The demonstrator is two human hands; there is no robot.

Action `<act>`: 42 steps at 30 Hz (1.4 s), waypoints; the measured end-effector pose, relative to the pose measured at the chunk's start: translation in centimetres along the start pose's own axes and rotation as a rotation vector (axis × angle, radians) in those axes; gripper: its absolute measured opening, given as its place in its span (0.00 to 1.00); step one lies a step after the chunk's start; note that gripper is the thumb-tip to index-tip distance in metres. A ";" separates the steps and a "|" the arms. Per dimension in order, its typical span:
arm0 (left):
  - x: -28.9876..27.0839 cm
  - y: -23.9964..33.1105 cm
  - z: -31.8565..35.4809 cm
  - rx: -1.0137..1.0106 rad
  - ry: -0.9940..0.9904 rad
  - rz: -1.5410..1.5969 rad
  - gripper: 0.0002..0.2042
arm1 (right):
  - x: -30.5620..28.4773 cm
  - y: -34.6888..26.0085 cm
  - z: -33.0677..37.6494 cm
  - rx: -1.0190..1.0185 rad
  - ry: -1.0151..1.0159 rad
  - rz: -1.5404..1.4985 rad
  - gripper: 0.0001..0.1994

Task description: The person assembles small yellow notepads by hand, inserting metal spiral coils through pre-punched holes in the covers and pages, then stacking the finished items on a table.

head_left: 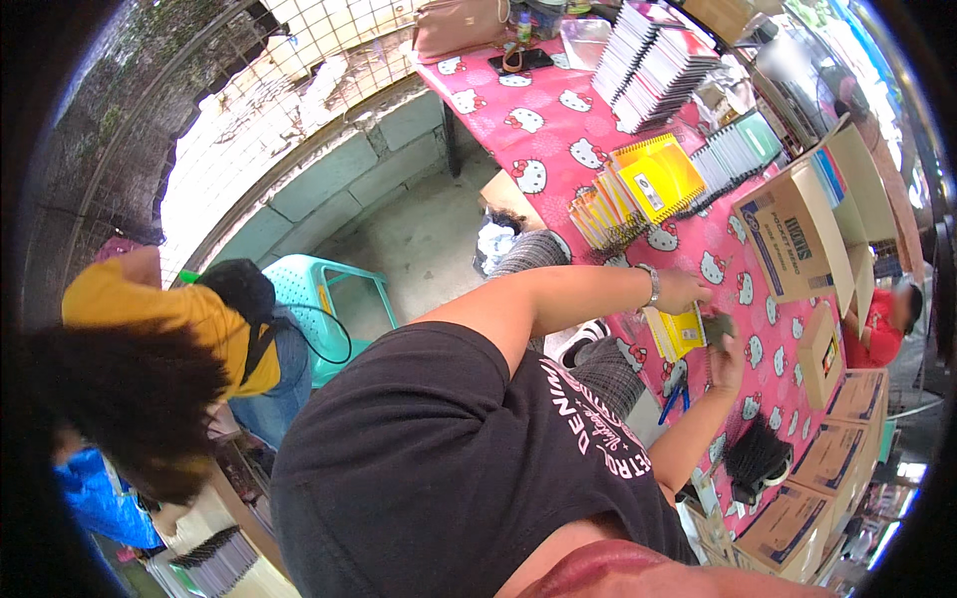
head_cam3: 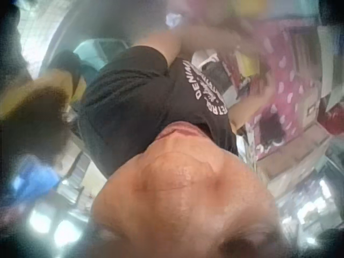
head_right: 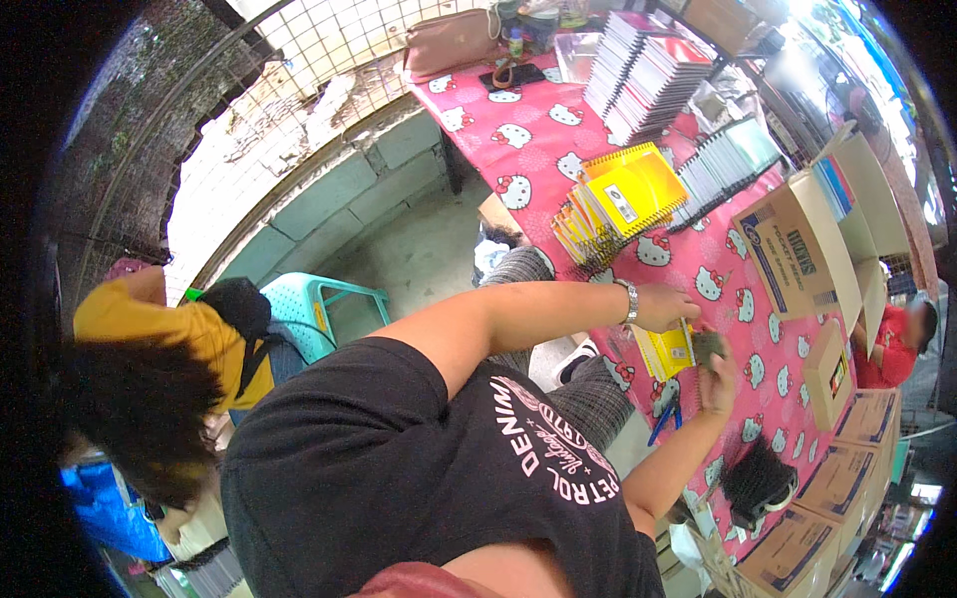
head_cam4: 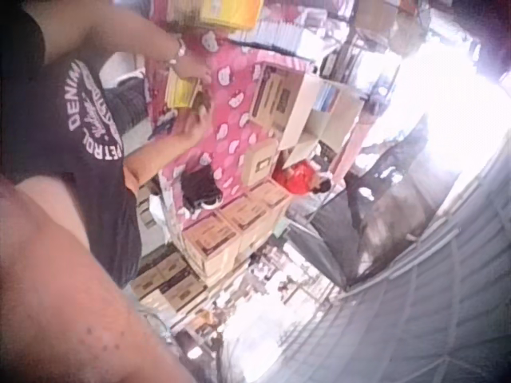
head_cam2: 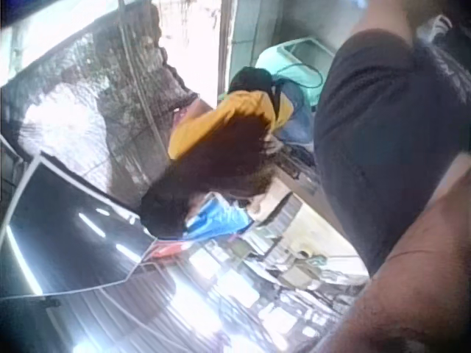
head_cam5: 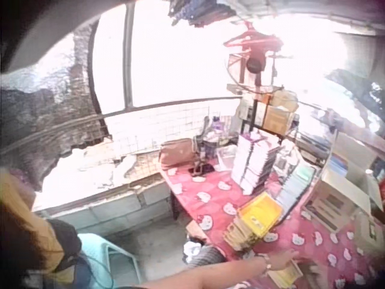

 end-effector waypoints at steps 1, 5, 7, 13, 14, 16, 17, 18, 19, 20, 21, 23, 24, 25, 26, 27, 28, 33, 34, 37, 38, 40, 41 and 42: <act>0.0 -0.5 0.0 0.010 0.034 -0.021 0.15 | 0.0 0.2 -0.5 0.045 0.023 0.053 0.28; -0.2 -0.5 0.6 0.013 0.115 -0.144 0.15 | 0.9 -0.2 -1.2 0.024 -0.007 0.039 0.27; -0.6 -0.7 0.7 -0.008 0.130 -0.156 0.16 | 2.3 -1.0 -1.0 -0.076 -0.108 -0.073 0.26; 0.1 -2.5 -0.3 -0.090 0.070 0.069 0.16 | 1.5 -0.5 -2.4 0.012 -0.093 0.069 0.24; 0.4 -3.1 -0.2 -0.101 0.063 0.113 0.17 | 3.2 -1.2 -1.9 -0.081 -0.159 -0.141 0.23; 0.9 -2.1 -0.3 -0.079 0.047 0.132 0.16 | -0.7 0.1 -2.4 0.143 0.013 0.301 0.21; 0.5 -1.2 -0.1 -0.062 0.050 0.100 0.16 | -2.4 0.6 -2.7 0.251 0.099 0.516 0.20; 0.1 -0.7 0.3 -0.057 0.063 0.068 0.15 | -2.7 0.4 -2.0 0.089 0.201 0.554 0.19; -0.2 -0.7 0.3 -0.099 0.085 0.113 0.14 | -3.3 0.0 -1.6 0.039 0.356 0.608 0.20; -0.4 -0.8 0.4 -0.140 0.107 0.158 0.13 | -4.0 -0.8 -1.1 -0.012 0.513 0.660 0.21; -0.3 -0.9 1.0 -0.189 0.127 0.209 0.13 | -4.6 -1.1 0.0 -0.052 0.668 0.711 0.22; 0.1 -1.4 0.8 -0.191 0.153 0.199 0.11 | -9.8 0.6 2.5 -0.008 0.646 1.004 0.26; 0.7 -2.1 0.8 -0.198 0.165 0.198 0.11 | -10.8 1.5 3.9 0.032 0.595 1.143 0.27; 1.1 -2.2 0.8 -0.207 0.176 0.202 0.11 | -10.4 1.6 4.7 0.079 0.541 1.283 0.28; 1.3 -2.3 0.9 -0.212 0.178 0.206 0.11 | -9.7 2.3 6.2 0.088 0.642 1.493 0.30; 1.1 -1.9 0.9 -0.199 0.171 0.213 0.12 | -9.5 2.1 7.3 -0.027 0.718 1.510 0.30; 1.0 -1.5 1.0 -0.188 0.159 0.217 0.13 | -9.4 2.2 8.4 -0.141 0.795 1.521 0.30; 1.0 -1.7 1.9 -0.253 0.170 0.228 0.15 | 2.8 -0.5 4.9 -0.717 0.570 1.687 0.22; 1.0 -1.7 2.2 -0.257 0.173 0.209 0.15 | 5.1 -0.2 3.2 -0.573 0.448 1.517 0.23; 1.5 -2.9 2.7 -0.243 0.312 0.177 0.14 | 8.9 0.6 -1.0 -0.359 0.131 1.876 0.24; 1.6 -2.6 2.2 -0.207 0.379 0.181 0.15 | 9.1 -0.3 -1.6 -0.196 0.121 1.904 0.23; 1.2 -2.0 2.1 -0.268 0.280 0.201 0.15 | 9.3 -1.2 -2.8 -0.051 0.121 1.959 0.22; 1.1 -1.7 2.2 -0.299 0.228 0.211 0.15 | 9.6 -2.0 -3.3 -0.082 0.147 2.015 0.21; 0.9 -1.7 2.4 -0.277 0.231 0.160 0.15 | 9.9 -2.5 -3.9 -0.126 0.164 2.069 0.21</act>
Point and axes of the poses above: each hand's wrist, its own z-axis away from the middle knuckle, its own x-axis out of the palm, y = z × x, the point moved 3 cm from there along -z, towards the middle knuckle, and after that the axes turned 5 degrees about -x, right-handed, at the moved point
